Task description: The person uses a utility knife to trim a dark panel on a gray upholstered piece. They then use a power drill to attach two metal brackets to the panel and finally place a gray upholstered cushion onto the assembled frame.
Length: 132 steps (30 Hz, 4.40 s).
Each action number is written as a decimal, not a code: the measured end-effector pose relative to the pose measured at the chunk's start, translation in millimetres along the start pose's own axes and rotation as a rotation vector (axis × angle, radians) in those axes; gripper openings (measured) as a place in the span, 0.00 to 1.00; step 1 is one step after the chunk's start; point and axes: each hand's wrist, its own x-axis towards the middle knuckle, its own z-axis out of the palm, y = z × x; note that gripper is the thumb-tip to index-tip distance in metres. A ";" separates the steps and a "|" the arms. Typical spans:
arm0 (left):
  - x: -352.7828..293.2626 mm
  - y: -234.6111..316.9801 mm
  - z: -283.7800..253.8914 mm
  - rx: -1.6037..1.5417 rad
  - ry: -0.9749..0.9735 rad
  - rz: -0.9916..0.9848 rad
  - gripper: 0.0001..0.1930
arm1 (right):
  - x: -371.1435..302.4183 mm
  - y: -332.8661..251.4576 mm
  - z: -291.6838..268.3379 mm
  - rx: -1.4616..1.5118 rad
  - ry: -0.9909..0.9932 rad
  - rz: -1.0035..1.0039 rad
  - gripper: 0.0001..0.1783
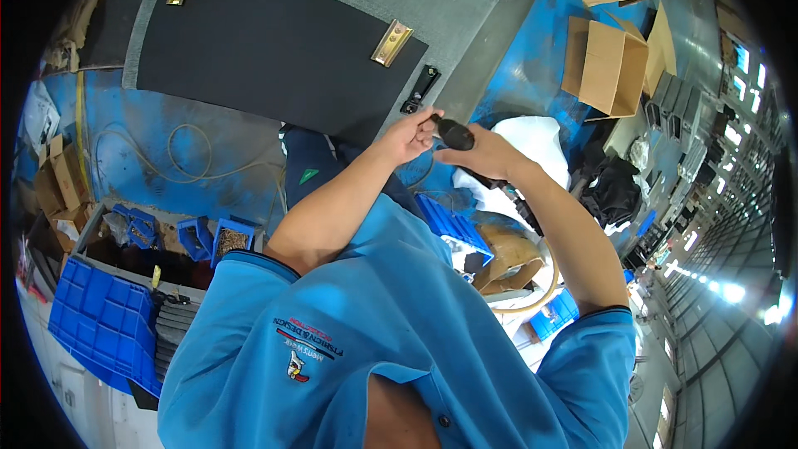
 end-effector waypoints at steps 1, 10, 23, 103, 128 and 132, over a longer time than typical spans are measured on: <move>4.6 1.2 14.7 0.011 0.017 0.034 0.15 | -5.7 -1.6 -11.5 0.066 0.011 -0.010 0.47; 71.8 21.6 23.5 0.020 0.069 0.138 0.13 | 27.5 5.6 -42.0 0.032 0.046 0.074 0.53; 65.6 18.8 21.7 -0.071 0.047 0.142 0.10 | 31.3 9.3 -39.9 -0.004 0.070 0.038 0.51; -332.7 272.3 302.1 3.058 0.368 0.435 0.23 | 143.2 107.2 135.7 1.123 0.631 0.477 0.45; -452.2 287.1 206.9 2.755 0.505 1.591 0.16 | 262.9 104.3 163.8 0.495 0.683 0.203 0.28; -472.9 345.2 194.1 2.380 0.991 1.671 0.32 | 191.4 8.1 208.8 0.247 0.553 -0.076 0.14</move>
